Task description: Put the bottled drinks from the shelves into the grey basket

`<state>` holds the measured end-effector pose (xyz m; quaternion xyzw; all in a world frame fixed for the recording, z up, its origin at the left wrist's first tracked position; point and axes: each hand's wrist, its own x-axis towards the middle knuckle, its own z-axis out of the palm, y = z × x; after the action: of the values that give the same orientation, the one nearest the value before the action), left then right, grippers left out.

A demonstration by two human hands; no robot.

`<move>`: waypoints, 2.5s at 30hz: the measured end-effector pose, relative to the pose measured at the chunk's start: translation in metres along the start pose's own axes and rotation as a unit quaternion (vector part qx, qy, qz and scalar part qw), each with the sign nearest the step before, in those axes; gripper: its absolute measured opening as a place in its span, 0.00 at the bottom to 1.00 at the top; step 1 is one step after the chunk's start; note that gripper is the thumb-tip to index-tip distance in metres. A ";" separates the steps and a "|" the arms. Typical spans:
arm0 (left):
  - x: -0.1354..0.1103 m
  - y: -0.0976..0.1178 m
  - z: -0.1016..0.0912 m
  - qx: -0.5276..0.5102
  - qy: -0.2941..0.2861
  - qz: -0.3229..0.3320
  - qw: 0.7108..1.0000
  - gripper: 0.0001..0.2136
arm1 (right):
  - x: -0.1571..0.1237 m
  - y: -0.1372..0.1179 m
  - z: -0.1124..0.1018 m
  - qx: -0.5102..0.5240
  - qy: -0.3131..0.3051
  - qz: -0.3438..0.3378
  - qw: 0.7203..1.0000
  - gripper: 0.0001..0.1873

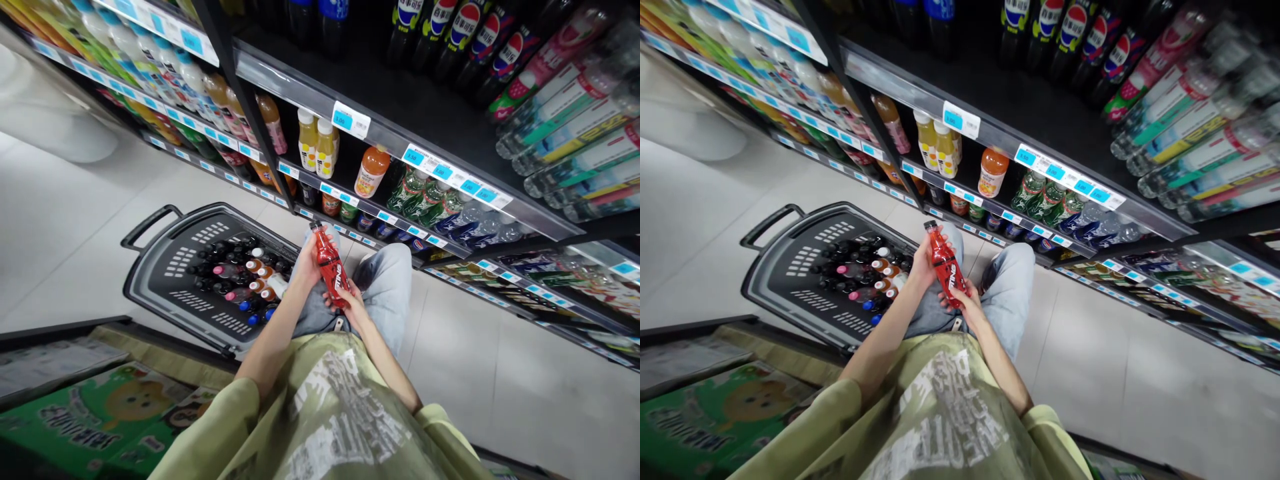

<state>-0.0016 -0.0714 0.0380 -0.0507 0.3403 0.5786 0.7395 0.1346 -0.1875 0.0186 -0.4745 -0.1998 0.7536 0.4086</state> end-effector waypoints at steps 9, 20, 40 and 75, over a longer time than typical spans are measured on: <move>0.003 -0.001 -0.006 0.006 -0.020 0.007 1.000 0.13 | 0.003 -0.004 0.000 0.018 0.063 -0.004 0.998 0.27; 0.003 -0.001 -0.007 0.016 -0.012 -0.006 1.000 0.15 | 0.005 -0.003 -0.005 0.021 0.036 0.072 0.996 0.34; 0.001 -0.001 -0.004 -0.011 -0.007 0.001 1.000 0.17 | 0.001 0.001 -0.002 -0.026 0.025 0.019 0.999 0.24; -0.006 -0.009 -0.006 0.011 -0.025 0.005 1.000 0.20 | -0.002 0.017 -0.012 -0.084 0.108 -0.041 0.990 0.39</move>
<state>0.0028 -0.0817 0.0337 -0.0266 0.3286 0.5793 0.7455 0.1378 -0.1999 0.0023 -0.5772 -0.2362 0.6614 0.4167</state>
